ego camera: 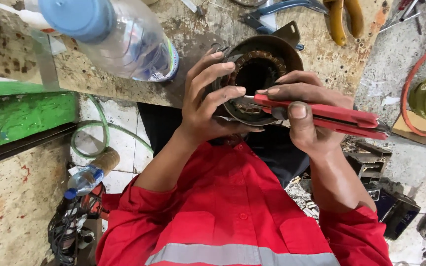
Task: Extracting copper stator wires from a motor housing using pliers and a liquid lubricant.
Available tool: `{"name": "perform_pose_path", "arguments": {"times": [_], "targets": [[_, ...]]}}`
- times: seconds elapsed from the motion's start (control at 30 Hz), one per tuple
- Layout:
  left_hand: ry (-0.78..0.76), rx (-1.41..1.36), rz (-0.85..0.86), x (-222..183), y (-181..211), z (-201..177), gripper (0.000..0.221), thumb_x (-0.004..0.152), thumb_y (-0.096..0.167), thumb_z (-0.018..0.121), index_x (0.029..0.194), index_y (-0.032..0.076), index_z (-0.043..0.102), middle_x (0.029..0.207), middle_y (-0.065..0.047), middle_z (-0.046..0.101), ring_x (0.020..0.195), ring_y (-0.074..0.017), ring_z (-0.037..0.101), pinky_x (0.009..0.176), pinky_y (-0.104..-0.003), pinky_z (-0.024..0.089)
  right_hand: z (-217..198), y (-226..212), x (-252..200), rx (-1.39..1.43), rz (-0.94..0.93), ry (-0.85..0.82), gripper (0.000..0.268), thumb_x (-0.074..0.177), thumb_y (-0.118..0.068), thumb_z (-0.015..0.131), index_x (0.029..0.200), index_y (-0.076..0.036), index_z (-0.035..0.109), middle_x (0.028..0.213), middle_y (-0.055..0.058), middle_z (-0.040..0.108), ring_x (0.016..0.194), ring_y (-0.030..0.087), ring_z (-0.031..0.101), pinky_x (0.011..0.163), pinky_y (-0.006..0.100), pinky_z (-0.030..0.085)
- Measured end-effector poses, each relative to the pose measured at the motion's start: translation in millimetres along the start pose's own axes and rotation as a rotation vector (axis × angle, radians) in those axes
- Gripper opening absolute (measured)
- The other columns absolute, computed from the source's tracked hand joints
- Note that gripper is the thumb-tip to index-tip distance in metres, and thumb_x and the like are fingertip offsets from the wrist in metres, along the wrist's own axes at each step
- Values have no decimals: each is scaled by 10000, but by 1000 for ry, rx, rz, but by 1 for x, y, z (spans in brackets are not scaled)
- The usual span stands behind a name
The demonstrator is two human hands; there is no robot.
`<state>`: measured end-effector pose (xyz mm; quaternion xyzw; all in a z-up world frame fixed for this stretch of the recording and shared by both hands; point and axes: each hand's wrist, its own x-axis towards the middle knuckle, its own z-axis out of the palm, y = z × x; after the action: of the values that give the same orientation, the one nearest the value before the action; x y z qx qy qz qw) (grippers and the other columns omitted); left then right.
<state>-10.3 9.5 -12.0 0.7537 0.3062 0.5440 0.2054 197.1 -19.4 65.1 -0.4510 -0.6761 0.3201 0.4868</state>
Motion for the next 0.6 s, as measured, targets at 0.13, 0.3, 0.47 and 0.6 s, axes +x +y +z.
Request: {"name": "perform_pose_path", "arguments": {"times": [0.13,0.3,0.47,0.6], "targets": [[-10,-14,-10,-1,-1,1,676,851,546,942,1287,151,610,1466,-92,470,1424,-366,460,1245,-610,488,-3,-8,5,-22,44,-26,477,1078,-351,493,1032,69,715,1001,222,737,1016,393,706,991,439,580],[19,-46,1,3,-1,0,661,827,538,946,1236,139,613,1432,-90,497,1386,-382,482,1214,-630,509,-2,-26,20,-112,70,-112,446,1078,-263,493,977,104,727,975,237,738,1024,398,737,900,416,612],[12,-33,19,2,-3,0,632,855,543,912,1222,134,601,1446,-91,481,1389,-386,475,1205,-630,516,-1,-36,25,-178,68,-153,380,1085,-223,492,1018,63,733,1025,209,752,1035,368,764,892,407,627],[-1,-6,-16,-1,-1,1,664,840,546,933,1248,165,573,1453,-89,481,1401,-383,484,1225,-647,500,1,-37,21,-256,183,-120,373,1105,-269,473,1098,2,729,964,109,779,861,222,783,721,292,592]]}}
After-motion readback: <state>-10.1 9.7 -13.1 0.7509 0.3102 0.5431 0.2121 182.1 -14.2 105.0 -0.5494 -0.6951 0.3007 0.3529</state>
